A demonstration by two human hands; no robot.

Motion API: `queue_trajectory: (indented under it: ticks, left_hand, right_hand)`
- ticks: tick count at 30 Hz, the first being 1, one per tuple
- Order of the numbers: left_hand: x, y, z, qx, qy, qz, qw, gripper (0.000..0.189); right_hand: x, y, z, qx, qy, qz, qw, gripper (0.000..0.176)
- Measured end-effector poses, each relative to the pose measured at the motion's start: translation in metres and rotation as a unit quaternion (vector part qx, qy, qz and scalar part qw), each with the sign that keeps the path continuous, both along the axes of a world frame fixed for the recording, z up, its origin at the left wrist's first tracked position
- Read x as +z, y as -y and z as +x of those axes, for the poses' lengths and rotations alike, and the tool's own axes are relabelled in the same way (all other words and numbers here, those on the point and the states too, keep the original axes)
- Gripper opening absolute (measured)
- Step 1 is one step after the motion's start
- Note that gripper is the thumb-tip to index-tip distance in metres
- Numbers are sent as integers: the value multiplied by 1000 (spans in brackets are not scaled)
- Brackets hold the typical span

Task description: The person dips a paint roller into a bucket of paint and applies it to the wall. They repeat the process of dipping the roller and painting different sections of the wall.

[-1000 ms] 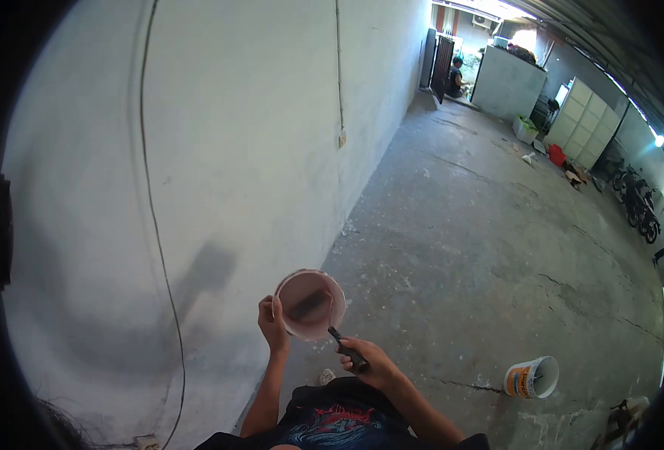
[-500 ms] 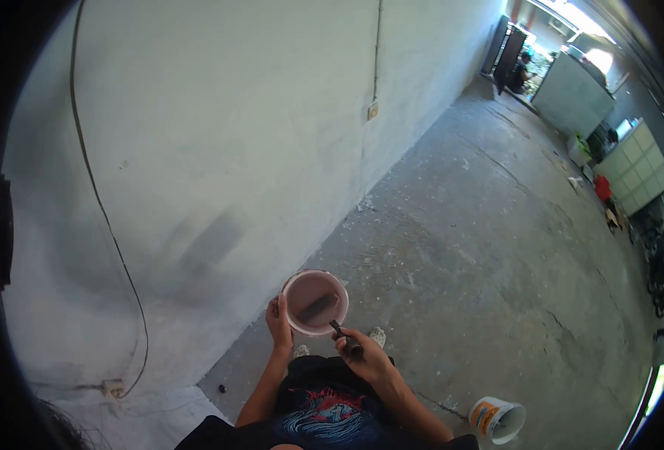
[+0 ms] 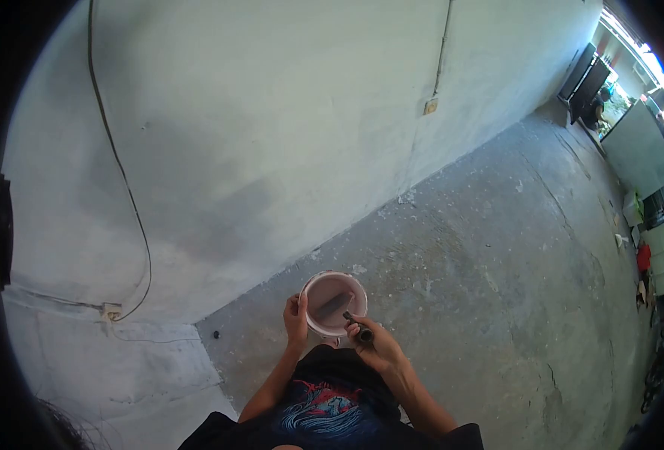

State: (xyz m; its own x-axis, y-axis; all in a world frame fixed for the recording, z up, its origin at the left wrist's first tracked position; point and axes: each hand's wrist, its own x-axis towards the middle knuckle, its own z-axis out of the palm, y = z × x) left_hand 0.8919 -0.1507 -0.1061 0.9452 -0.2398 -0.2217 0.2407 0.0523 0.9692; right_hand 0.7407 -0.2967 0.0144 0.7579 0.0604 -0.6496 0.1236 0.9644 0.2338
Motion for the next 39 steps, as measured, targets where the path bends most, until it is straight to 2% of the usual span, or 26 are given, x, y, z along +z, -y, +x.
queue_trajectory:
  ticks: [3,6,11,16,19,23,28,35,39]
  left_hand:
    - [-4,4,9,-3,53,24,998,24]
    - [-1,10,12,12,52,26,998,25]
    - [6,23,26,24,37,-17,999,25]
    - [16,32,35,43,43,-34,998,23]
    - [20,33,48,31,99,-28,994,25]
    - [50,32,64,-1,138,-16,990,26]
    - [76,29,77,-37,153,-9,988,26]
    - [74,29,83,-47,168,-34,984,24]
    - [71,27,87,-31,174,-15,984,23]
  right_hand:
    - [18,3,4,5,16,-24,1000,27]
    - [25,10,9,-7,42,-40,998,29]
    - [6,15,20,-8,47,-52,997,24]
    - [5,14,19,-58,68,9,996,23]
    - [12,12,17,-77,68,1,995,29]
    - [2,12,20,-41,100,35,994,30]
    - [23,2,27,8,84,-87,993,24]
    - [32,4,33,15,89,-113,989,24]
    - [25,-3,35,48,57,-175,982,23]
